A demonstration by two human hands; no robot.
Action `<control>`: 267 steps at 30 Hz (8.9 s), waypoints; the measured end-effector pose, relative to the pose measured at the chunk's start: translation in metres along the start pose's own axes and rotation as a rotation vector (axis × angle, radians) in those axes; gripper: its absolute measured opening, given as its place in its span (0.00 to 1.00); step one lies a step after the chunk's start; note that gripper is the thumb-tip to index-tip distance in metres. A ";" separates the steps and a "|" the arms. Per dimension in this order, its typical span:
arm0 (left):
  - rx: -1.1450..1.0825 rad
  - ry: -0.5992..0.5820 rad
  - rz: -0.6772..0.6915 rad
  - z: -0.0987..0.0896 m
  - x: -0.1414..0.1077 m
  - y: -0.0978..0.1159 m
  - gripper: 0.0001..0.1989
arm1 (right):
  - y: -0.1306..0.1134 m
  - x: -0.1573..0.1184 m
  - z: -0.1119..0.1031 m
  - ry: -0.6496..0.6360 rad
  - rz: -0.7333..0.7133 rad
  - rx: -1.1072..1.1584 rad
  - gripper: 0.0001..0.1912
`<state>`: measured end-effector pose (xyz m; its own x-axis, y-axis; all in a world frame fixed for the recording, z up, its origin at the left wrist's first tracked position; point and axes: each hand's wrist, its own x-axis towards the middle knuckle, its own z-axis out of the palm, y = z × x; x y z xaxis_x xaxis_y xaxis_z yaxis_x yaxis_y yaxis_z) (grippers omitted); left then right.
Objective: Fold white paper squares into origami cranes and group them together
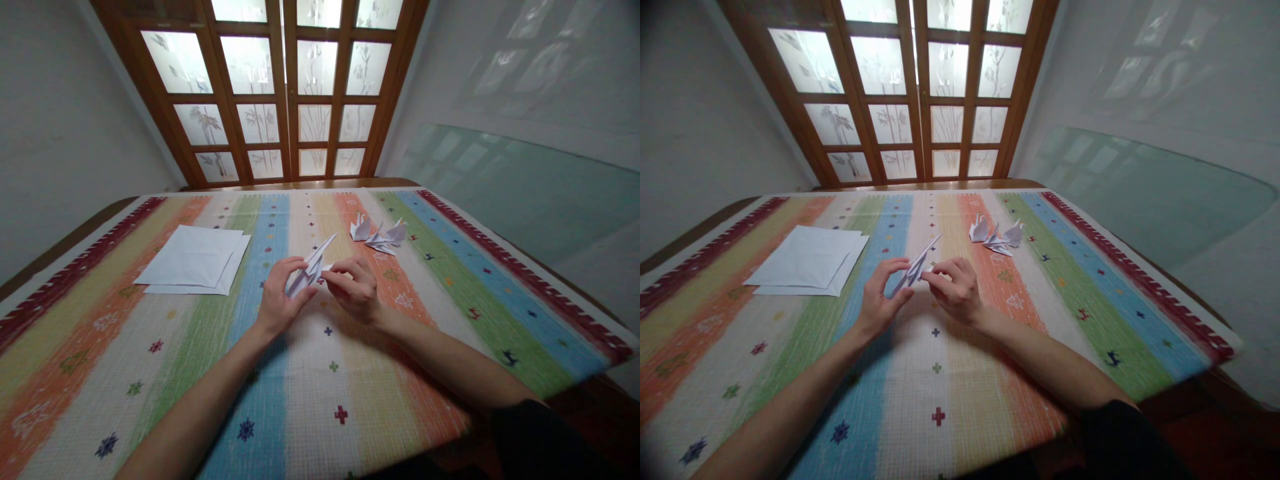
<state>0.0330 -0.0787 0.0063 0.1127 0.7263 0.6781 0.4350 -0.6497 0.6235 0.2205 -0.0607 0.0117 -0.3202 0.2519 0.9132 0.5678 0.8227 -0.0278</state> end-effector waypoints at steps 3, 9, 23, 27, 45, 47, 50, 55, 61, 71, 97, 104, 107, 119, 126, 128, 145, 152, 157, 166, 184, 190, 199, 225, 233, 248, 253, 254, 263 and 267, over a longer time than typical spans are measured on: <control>0.225 -0.011 0.152 -0.003 0.000 0.002 0.13 | 0.000 -0.003 0.001 -0.012 -0.053 0.000 0.09; 0.231 0.037 0.115 -0.007 0.001 0.001 0.07 | 0.001 -0.007 0.004 0.037 0.048 -0.002 0.11; -0.381 0.140 -0.346 -0.003 0.008 0.009 0.06 | 0.008 -0.002 0.008 -0.038 0.324 0.481 0.02; -0.309 0.239 -0.395 -0.001 0.007 0.008 0.17 | 0.007 -0.001 0.004 0.054 0.228 0.267 0.06; -0.691 0.154 -0.595 0.005 0.007 0.015 0.30 | 0.012 -0.016 0.015 -0.150 0.184 0.312 0.16; -0.647 0.199 -0.600 0.007 0.006 0.014 0.33 | 0.009 -0.014 0.015 -0.240 0.301 0.486 0.18; -0.577 0.208 -0.616 0.009 0.004 0.011 0.29 | 0.006 -0.011 0.018 -0.341 0.527 0.692 0.20; -0.522 0.096 -0.698 0.010 0.001 -0.003 0.19 | 0.021 -0.016 0.028 -0.405 0.749 0.703 0.13; -0.297 -0.131 -0.544 0.007 -0.010 -0.016 0.13 | 0.050 -0.019 0.029 -0.556 0.705 0.628 0.21; 0.166 -0.439 -0.154 0.008 -0.014 -0.030 0.06 | 0.055 -0.020 0.020 -0.692 0.364 0.468 0.22; 0.394 -0.448 -0.038 0.003 -0.018 -0.042 0.06 | 0.058 -0.019 0.012 -0.911 0.337 0.275 0.09; 0.481 -0.443 -0.045 0.004 -0.019 -0.040 0.06 | 0.041 -0.023 0.009 -0.850 0.127 0.223 0.11; 0.507 -0.463 -0.013 0.004 -0.019 -0.039 0.06 | 0.035 -0.027 0.014 -0.850 0.056 0.195 0.11; 0.480 -0.488 -0.026 0.003 -0.016 -0.036 0.08 | 0.029 -0.033 0.028 -0.841 0.069 0.072 0.13; 0.429 -0.429 -0.149 -0.004 -0.015 -0.042 0.06 | 0.023 -0.029 0.034 -0.888 0.256 0.037 0.11; 0.363 -0.432 -0.160 -0.008 -0.014 -0.044 0.04 | 0.023 -0.029 0.031 -0.871 0.273 0.107 0.07; 0.521 -0.601 -0.300 -0.022 -0.001 -0.040 0.08 | 0.008 -0.018 0.037 -0.889 0.540 0.043 0.10; 0.464 -0.630 -0.378 -0.025 0.004 -0.042 0.08 | 0.010 -0.014 0.041 -0.922 0.625 0.003 0.09; 0.430 -0.656 -0.425 -0.032 0.006 -0.044 0.07 | 0.010 -0.016 0.038 -0.895 0.655 -0.075 0.12; 0.518 -0.817 -0.517 -0.051 0.017 -0.046 0.08 | 0.009 -0.021 0.037 -0.853 0.672 -0.093 0.14; 0.790 -0.750 -0.088 0.020 -0.055 0.002 0.48 | 0.006 -0.019 0.035 -0.829 0.733 -0.024 0.13; 0.799 -0.774 -0.116 0.019 -0.050 0.006 0.51 | 0.013 -0.024 0.025 -0.756 0.820 0.020 0.06; 0.812 -0.740 -0.119 0.025 -0.044 0.014 0.46 | 0.027 -0.036 0.016 -0.673 0.820 0.185 0.06; 0.870 -0.758 -0.174 0.028 -0.041 0.024 0.44 | 0.051 0.004 0.064 -0.930 0.510 0.326 0.14; 0.868 -0.732 -0.159 0.029 -0.041 0.026 0.44 | 0.048 0.005 0.057 -0.901 0.498 0.339 0.10; 0.907 -0.731 -0.198 0.029 -0.041 0.029 0.45 | 0.054 -0.014 0.062 -0.831 0.259 0.442 0.10; 0.899 -0.715 -0.206 0.028 -0.040 0.030 0.45 | 0.057 -0.021 0.060 -0.769 0.204 0.458 0.10; 0.897 -0.711 -0.208 0.028 -0.040 0.030 0.45 | 0.057 -0.022 0.060 -0.762 0.190 0.455 0.10; 0.910 -0.694 -0.205 0.027 -0.041 0.031 0.45 | 0.060 -0.030 0.059 -0.755 -0.036 0.309 0.11; 0.930 -0.689 -0.184 0.027 -0.043 0.029 0.45 | 0.058 -0.025 0.055 -0.789 -0.162 0.223 0.11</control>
<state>0.0646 -0.1222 -0.0153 0.3156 0.9459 0.0754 0.9489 -0.3144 -0.0279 0.2199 0.0085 -0.0352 -0.8691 0.3362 0.3629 0.3320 0.9402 -0.0760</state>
